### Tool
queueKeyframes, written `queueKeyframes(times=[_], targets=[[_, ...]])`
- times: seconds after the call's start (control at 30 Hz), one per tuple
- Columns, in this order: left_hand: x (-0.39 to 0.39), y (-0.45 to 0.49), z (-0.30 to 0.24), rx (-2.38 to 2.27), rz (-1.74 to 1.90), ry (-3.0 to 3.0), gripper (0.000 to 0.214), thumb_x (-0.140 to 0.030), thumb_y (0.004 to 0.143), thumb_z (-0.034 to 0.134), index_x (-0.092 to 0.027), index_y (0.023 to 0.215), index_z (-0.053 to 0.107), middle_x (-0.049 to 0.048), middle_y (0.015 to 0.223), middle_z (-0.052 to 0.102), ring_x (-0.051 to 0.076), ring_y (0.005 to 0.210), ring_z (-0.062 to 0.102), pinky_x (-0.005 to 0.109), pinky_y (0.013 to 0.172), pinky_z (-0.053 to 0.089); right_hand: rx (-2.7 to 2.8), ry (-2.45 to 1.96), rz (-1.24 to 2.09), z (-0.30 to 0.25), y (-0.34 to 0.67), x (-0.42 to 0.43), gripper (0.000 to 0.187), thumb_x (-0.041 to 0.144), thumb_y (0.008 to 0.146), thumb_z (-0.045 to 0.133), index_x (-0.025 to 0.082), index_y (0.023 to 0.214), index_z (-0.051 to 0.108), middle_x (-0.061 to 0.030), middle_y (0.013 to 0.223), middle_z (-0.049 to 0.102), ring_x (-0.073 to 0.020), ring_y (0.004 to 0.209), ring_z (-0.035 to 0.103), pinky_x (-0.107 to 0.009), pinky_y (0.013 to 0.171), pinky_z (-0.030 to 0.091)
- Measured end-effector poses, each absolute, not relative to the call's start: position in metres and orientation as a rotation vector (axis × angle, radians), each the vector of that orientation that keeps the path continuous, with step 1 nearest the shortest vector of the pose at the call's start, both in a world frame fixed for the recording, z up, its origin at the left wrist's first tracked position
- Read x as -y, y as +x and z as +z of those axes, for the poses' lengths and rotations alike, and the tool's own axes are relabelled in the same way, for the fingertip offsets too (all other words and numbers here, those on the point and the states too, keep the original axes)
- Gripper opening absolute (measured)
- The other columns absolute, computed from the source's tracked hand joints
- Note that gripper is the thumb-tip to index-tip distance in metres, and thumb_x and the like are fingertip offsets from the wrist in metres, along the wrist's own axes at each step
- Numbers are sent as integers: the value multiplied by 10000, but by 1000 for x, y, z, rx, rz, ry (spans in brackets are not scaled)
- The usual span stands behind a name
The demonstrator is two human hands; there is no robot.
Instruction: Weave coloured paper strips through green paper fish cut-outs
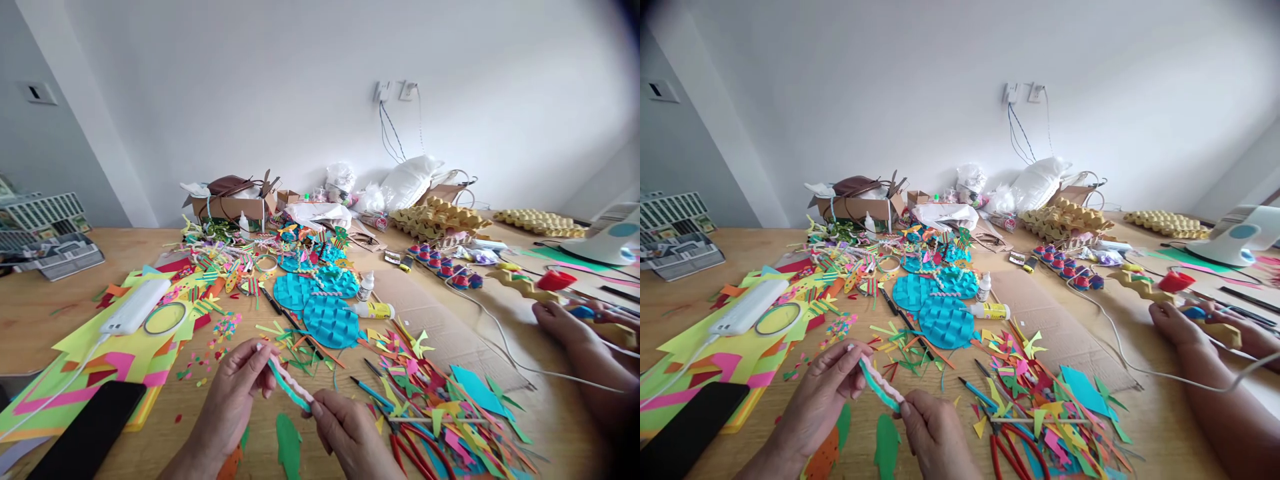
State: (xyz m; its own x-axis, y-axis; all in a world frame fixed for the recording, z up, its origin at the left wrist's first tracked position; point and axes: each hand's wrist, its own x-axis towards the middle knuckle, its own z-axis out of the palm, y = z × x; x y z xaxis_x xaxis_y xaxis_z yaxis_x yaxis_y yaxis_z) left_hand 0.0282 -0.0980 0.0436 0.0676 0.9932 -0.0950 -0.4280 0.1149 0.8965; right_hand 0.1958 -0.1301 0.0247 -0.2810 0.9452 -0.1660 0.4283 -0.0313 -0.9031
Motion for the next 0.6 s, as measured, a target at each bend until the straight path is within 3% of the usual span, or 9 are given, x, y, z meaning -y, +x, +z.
queueKeyframes(times=[0.23,0.6], targets=[[96,24,44,-898,1260,812,244,-368,648,730,-134,701,689,-5,523,567,79,471,499,151,408,380,1599,-1371,1372,25,195,131,525,669,776,339,178,622,439,40,492,381,-82,466,330,-201,451,250],[97,24,46,-960,1294,727,262,-371,536,788,-139,602,686,-2,548,588,55,434,472,138,387,363,1290,-1144,1744,17,198,130,500,662,674,523,164,655,492,104,399,270,-49,366,198,-199,383,138]])
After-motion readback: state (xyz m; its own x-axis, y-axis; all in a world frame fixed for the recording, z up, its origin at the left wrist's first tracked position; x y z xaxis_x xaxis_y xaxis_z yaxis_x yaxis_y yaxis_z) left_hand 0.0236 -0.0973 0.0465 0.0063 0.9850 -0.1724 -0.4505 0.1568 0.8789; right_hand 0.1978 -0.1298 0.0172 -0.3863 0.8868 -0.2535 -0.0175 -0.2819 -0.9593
